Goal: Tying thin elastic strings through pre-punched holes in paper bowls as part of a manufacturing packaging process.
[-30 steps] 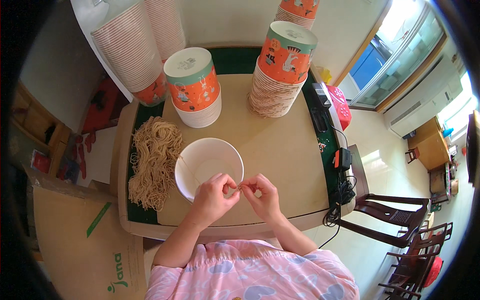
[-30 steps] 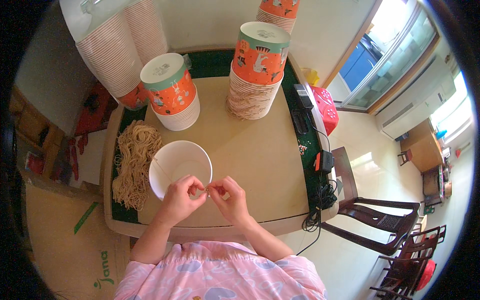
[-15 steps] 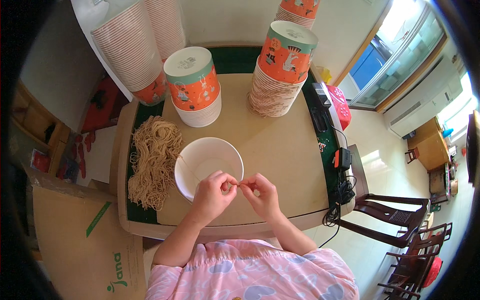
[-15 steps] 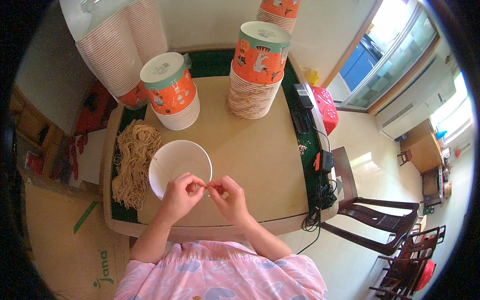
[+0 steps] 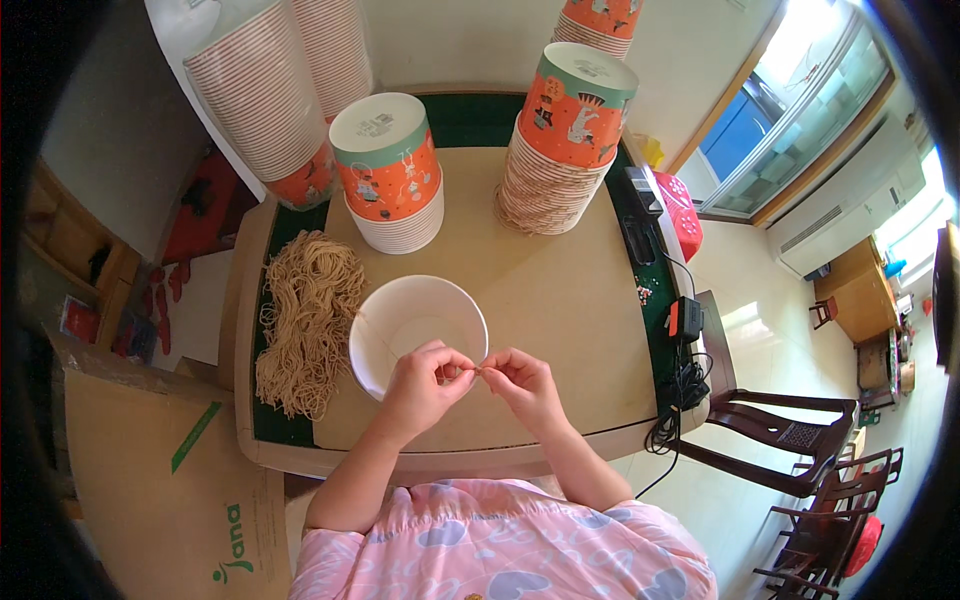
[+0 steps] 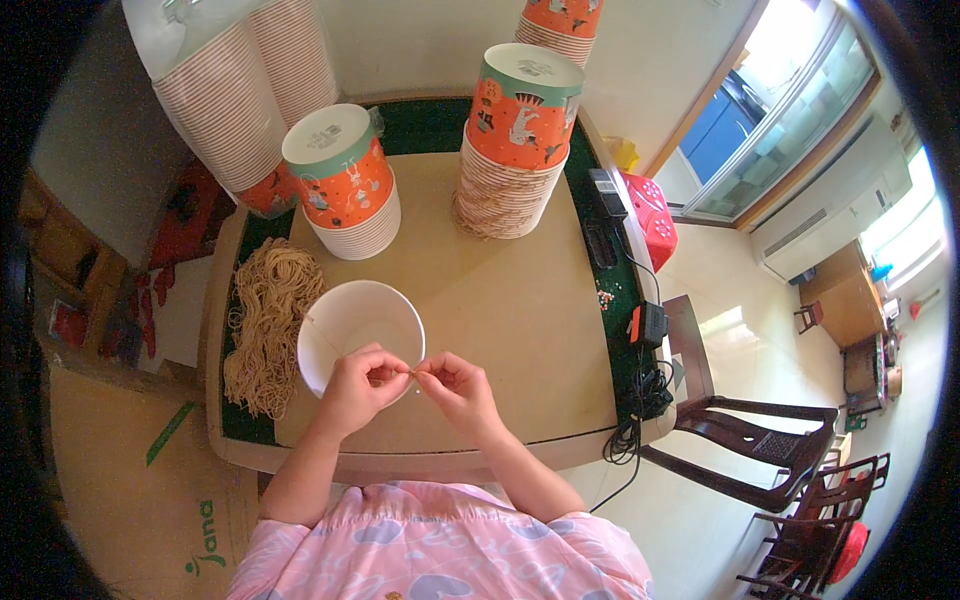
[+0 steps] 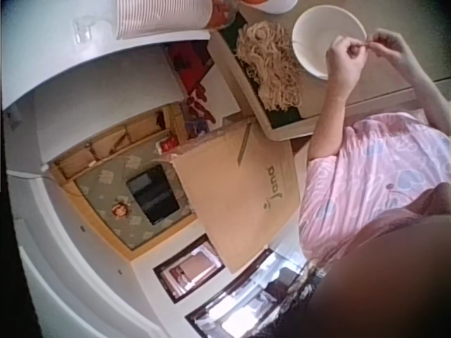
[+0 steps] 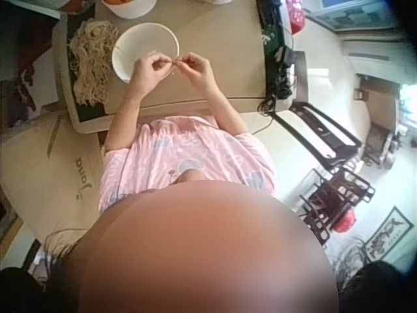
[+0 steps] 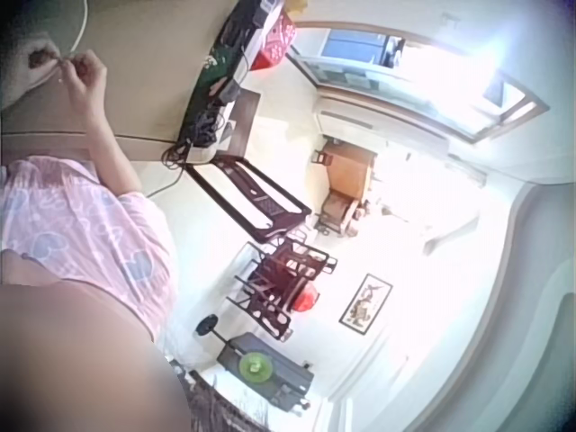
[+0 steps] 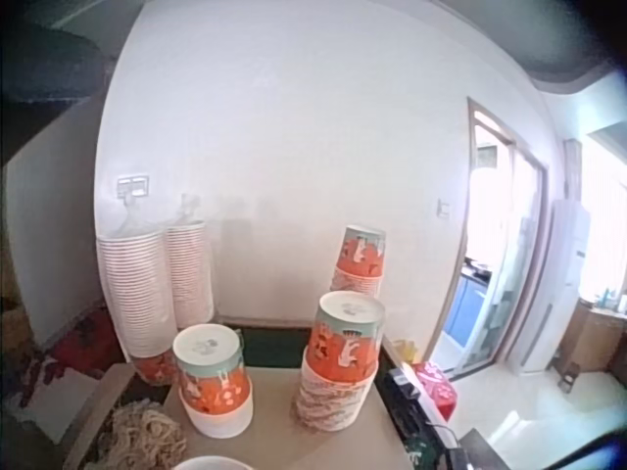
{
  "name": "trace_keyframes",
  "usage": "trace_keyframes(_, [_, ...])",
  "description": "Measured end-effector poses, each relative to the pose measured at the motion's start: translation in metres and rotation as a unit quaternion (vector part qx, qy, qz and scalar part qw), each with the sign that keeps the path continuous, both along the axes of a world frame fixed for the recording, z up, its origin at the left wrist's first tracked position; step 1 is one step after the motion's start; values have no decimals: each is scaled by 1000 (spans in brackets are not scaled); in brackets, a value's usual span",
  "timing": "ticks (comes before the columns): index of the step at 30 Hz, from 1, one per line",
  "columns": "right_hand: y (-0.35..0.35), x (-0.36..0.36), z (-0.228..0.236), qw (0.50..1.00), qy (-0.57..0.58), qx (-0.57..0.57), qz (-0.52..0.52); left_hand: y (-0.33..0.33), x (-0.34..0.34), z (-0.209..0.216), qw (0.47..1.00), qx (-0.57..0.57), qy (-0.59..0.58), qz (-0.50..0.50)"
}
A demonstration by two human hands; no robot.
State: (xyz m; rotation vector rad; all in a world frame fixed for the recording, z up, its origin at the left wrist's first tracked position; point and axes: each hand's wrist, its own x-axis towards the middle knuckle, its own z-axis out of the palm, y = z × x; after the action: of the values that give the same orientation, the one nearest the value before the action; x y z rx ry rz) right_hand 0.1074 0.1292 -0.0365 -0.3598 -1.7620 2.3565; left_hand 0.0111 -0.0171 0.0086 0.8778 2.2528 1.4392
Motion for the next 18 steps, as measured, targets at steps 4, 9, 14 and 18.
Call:
trace_keyframes(4, [-3,-1,0,999,3,32,-29,-1,-1,0,999,21,-43,-11])
trace_keyframes(9, [-6,-1,0,988,18,146,-54,-1,-2,-4,999,23,-41,-5])
trace_keyframes(14, [-9,-3,1,979,27,184,-80,-2,-2,-3,998,35,-51,-1])
trace_keyframes(18, [-10,-4,15,969,34,236,-69,-7,-3,0,999,28,-43,2])
